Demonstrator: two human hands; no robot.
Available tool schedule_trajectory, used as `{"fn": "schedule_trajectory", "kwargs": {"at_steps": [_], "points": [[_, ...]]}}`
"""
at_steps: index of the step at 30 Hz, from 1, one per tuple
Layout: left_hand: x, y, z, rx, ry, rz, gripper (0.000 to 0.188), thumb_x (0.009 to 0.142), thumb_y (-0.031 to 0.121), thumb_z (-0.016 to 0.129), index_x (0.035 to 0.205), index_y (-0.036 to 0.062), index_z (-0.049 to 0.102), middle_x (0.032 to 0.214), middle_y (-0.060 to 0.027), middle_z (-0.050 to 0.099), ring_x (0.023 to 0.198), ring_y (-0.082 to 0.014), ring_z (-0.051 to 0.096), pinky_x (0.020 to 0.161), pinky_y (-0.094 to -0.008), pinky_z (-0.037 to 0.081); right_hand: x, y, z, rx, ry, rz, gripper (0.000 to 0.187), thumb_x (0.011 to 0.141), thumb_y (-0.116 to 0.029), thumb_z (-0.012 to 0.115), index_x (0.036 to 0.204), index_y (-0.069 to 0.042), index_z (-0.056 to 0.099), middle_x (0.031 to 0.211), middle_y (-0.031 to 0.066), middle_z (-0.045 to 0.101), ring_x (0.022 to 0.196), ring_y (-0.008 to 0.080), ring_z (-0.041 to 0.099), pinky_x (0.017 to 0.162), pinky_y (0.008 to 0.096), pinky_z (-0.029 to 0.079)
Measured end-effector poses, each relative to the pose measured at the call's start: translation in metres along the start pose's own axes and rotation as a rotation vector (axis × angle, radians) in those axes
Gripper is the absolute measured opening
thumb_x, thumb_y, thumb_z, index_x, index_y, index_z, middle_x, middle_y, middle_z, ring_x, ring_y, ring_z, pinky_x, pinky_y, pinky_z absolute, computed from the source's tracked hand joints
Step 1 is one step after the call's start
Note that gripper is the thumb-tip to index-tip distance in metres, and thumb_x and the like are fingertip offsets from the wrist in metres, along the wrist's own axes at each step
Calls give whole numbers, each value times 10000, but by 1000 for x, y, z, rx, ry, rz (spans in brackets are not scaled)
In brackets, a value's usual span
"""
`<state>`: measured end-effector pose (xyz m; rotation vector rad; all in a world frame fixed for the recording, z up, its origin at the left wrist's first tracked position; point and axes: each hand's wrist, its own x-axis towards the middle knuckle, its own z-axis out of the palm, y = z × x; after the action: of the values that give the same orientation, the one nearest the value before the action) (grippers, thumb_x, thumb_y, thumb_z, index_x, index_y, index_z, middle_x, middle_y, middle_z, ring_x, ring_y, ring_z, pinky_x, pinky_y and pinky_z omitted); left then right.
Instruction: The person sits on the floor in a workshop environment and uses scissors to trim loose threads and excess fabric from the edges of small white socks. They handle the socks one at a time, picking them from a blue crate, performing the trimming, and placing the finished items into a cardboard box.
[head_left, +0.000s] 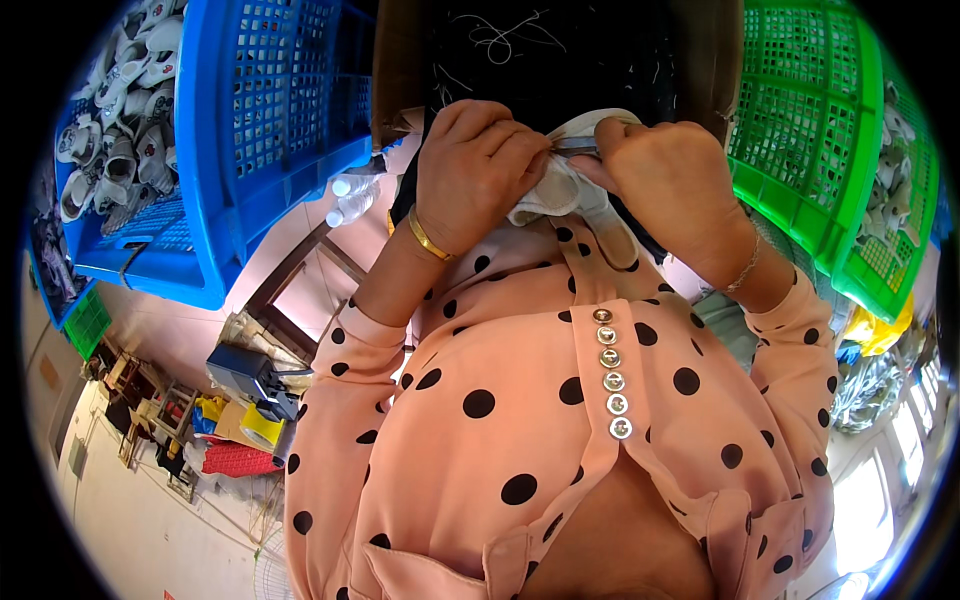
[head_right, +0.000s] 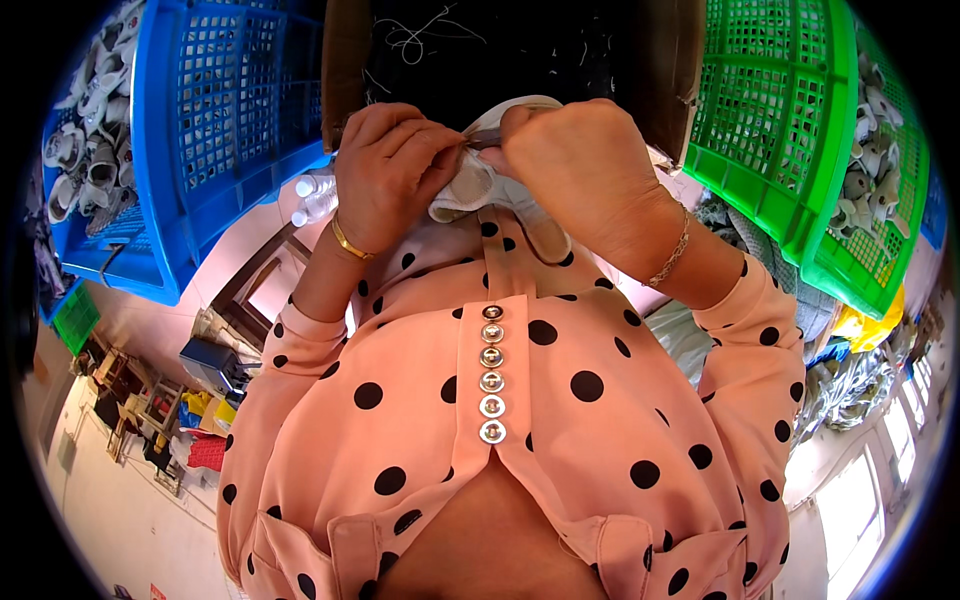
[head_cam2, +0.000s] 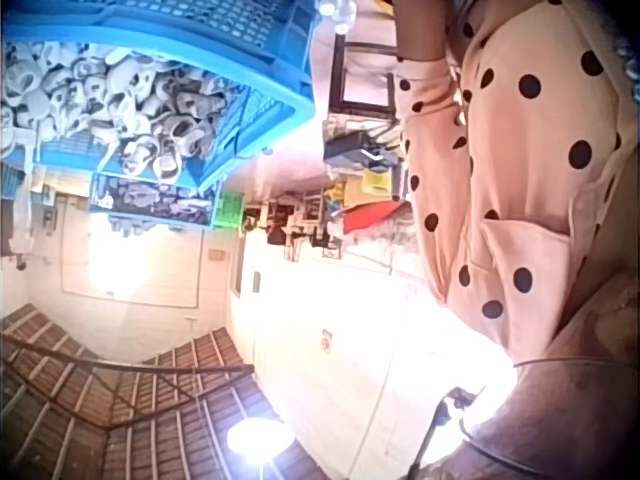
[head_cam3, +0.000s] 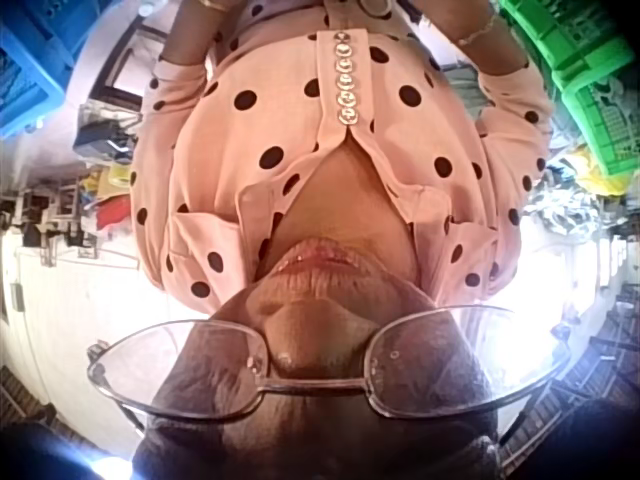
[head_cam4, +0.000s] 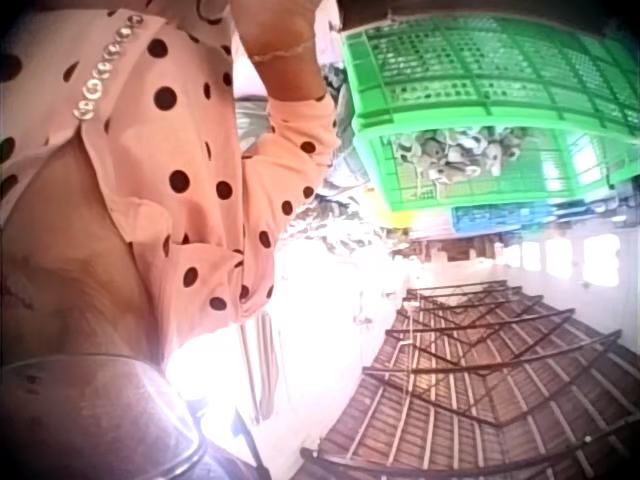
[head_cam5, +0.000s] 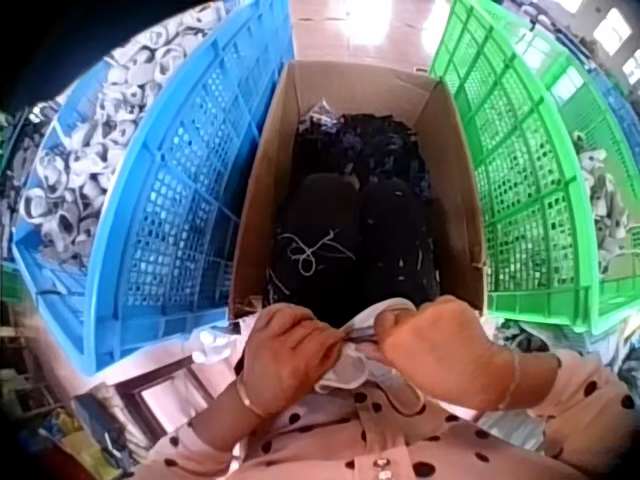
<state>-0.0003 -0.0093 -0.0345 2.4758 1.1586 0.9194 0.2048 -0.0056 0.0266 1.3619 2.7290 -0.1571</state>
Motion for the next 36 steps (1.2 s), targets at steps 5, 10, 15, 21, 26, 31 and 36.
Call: {"fn": "schedule_trajectory", "kwargs": {"at_steps": [5, 10, 15, 21, 26, 31, 36], "points": [[0, -1, 1, 4, -14, -8, 155, 683, 83, 761, 817, 117, 692, 795, 6, 674, 858, -193, 612, 766, -342, 452, 1, -2, 0, 25, -12, 25, 355, 836, -383, 672, 686, -65, 622, 497, 49, 540, 459, 198, 596, 443, 274, 460], [0, -3, -1, -17, -20, -19, 149, 687, 80, 758, 816, 114, 691, 784, 5, 674, 853, -197, 612, 765, -342, 453, 3, -4, 0, 15, -1, -9, 336, 840, -372, 665, 688, -73, 643, 512, 52, 562, 469, 203, 602, 446, 283, 464], [-8, -13, -6, -158, 15, -239, 165, 727, 56, 738, 887, 83, 704, 841, -28, 683, 895, -215, 600, 764, -341, 477, 5, 4, 6, 68, 22, -1, 364, 852, -391, 650, 679, -71, 637, 525, 71, 572, 463, 230, 596, 436, 298, 455], [-23, -7, -27, -129, 6, -521, 417, 810, 89, 707, 1212, 66, 600, 1198, -103, 607, 1089, -254, 552, 928, -357, 455, -5, 8, 19, 200, 32, 120, 439, 879, -459, 612, 681, -70, 576, 538, 103, 571, 463, 279, 586, 420, 346, 437], [-27, 20, -30, -300, -81, -260, 403, 711, 156, 748, 1092, 85, 640, 1052, -96, 637, 940, -313, 583, 835, -398, 457, -16, 9, 11, 620, 49, 203, 541, 875, -570, 567, 1036, -54, 555, 678, 130, 635, 609, 337, 638, 549, 409, 496], [-30, 21, -28, -218, -55, -234, 272, 774, 104, 718, 1038, 82, 655, 1010, -103, 641, 864, -307, 603, 745, -400, 480, -9, -2, 31, 572, 31, 24, 428, 827, -448, 671, 1067, -95, 641, 786, 107, 663, 657, 278, 665, 569, 381, 519], [-24, 26, -45, -272, -65, -248, 183, 820, 90, 677, 999, 54, 665, 950, -91, 656, 841, -288, 610, 723, -386, 482, -8, -12, 16, 671, 92, 85, 294, 785, -300, 710, 994, -100, 660, 713, 102, 657, 653, 302, 654, 573, 386, 506]]}}
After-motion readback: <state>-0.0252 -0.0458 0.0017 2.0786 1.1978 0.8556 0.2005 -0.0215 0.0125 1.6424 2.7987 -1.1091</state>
